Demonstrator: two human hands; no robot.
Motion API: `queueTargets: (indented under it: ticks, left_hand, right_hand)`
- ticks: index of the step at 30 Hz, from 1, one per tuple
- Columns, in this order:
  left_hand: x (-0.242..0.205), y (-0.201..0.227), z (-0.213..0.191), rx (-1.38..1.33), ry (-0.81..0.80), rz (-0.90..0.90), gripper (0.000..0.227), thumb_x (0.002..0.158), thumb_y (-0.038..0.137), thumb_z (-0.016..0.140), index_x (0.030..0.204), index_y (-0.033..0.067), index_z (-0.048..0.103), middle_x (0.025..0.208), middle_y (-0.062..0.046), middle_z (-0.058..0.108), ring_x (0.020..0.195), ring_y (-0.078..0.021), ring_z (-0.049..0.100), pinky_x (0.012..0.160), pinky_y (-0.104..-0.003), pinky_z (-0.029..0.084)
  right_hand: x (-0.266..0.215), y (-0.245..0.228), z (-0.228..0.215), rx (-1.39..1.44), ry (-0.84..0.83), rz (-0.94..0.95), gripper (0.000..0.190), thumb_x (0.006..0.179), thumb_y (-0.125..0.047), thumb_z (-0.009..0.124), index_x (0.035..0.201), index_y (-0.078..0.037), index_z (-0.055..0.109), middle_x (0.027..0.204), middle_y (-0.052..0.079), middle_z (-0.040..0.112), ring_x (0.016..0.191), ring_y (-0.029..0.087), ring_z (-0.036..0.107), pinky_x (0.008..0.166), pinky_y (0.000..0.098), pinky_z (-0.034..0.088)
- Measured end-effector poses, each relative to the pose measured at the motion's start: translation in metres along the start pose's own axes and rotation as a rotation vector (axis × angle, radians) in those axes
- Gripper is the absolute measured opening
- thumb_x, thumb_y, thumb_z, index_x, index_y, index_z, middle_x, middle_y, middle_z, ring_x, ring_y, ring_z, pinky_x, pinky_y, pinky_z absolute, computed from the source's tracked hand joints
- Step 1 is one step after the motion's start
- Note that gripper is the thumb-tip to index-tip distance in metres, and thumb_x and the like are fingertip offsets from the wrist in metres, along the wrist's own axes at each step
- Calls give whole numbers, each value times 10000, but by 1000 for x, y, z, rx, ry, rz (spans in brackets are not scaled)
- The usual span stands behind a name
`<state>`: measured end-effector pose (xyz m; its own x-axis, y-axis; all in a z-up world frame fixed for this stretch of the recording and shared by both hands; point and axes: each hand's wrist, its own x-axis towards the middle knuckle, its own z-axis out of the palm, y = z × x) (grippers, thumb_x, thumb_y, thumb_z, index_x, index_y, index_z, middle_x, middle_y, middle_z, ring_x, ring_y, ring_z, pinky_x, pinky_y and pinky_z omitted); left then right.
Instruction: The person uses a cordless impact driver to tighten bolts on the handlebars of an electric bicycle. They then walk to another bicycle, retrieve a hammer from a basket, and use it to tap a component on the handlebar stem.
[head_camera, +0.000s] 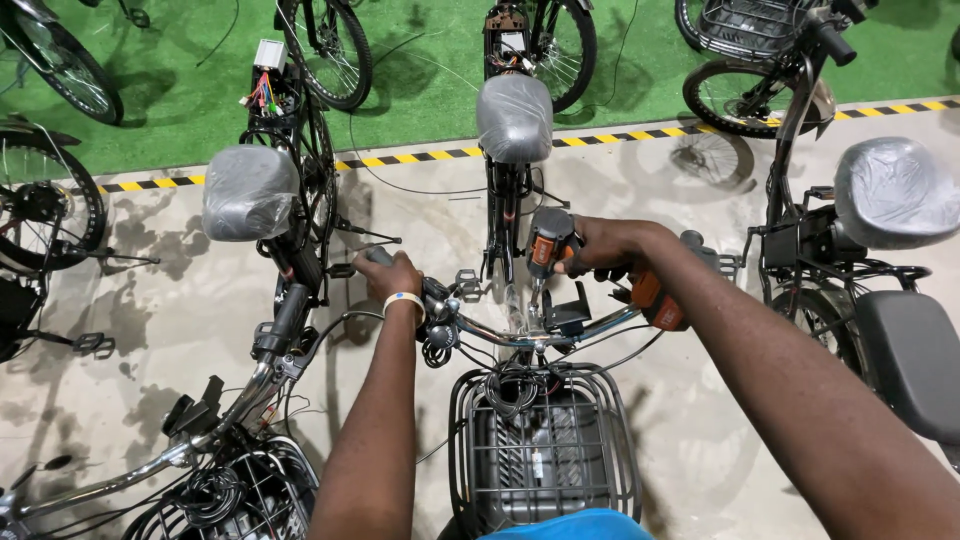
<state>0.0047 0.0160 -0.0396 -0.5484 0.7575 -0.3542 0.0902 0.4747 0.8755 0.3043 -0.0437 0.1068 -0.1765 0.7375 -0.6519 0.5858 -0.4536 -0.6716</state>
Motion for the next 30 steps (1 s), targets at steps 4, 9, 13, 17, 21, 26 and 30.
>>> queueTargets:
  ticks: [4, 9, 13, 17, 21, 26, 30]
  left_hand:
    - [-4, 4, 0, -12, -16, 11, 554, 850, 204, 575, 1350, 204, 337, 1026, -110, 585, 655, -235, 717, 704, -275, 611]
    - [-23, 19, -3, -73, -44, -6, 522, 876, 168, 552, 1346, 190, 326, 1048, -139, 530, 687, -261, 711, 716, -315, 602]
    - [-25, 15, -3, -62, -44, -13, 518, 872, 193, 555, 1336, 220, 326, 1059, -130, 533, 665, -249, 710, 705, -297, 598]
    - [-16, 12, -3, -55, -48, 0, 513, 881, 188, 546, 1342, 211, 323, 1059, -143, 541, 678, -248, 710, 721, -302, 594]
    - [-36, 24, -6, -51, -37, 9, 533, 881, 181, 548, 1359, 189, 312, 1040, -153, 554, 682, -260, 712, 727, -322, 589]
    - [-10, -5, 20, -40, -14, 27, 531, 883, 194, 541, 1361, 214, 311, 986, -111, 584, 659, -234, 706, 703, -299, 584]
    - [-42, 4, 29, -5, 11, 39, 492, 884, 221, 559, 1320, 249, 332, 942, -119, 623, 682, -270, 711, 750, -347, 565]
  right_hand:
    - [-12, -8, -9, 42, -6, 6, 486, 745, -46, 759, 1165, -16, 517, 669, 211, 647, 386, 190, 484, 335, 293, 417]
    - [-11, -16, -27, 194, -13, -74, 475, 732, 32, 747, 1167, -17, 561, 604, 192, 589, 315, 141, 396, 279, 247, 333]
    - [-44, -36, -38, 201, 69, -159, 381, 773, -22, 715, 1123, -11, 566, 664, 179, 600, 365, 121, 409, 313, 248, 343]
    - [-58, -17, -19, 416, 319, -220, 341, 792, -40, 726, 1095, -35, 568, 671, 197, 601, 366, 158, 428, 291, 289, 364]
    - [-84, -11, 21, 631, 524, -63, 310, 762, -29, 710, 1035, -11, 565, 626, 199, 551, 383, 242, 489, 308, 344, 414]
    - [-84, 8, 40, 760, 498, -36, 352, 756, -32, 710, 1075, -24, 562, 644, 192, 530, 388, 242, 502, 294, 355, 423]
    - [-98, 17, 35, 739, 518, -97, 269, 776, -8, 659, 1031, -9, 573, 624, 192, 525, 372, 242, 514, 289, 365, 425]
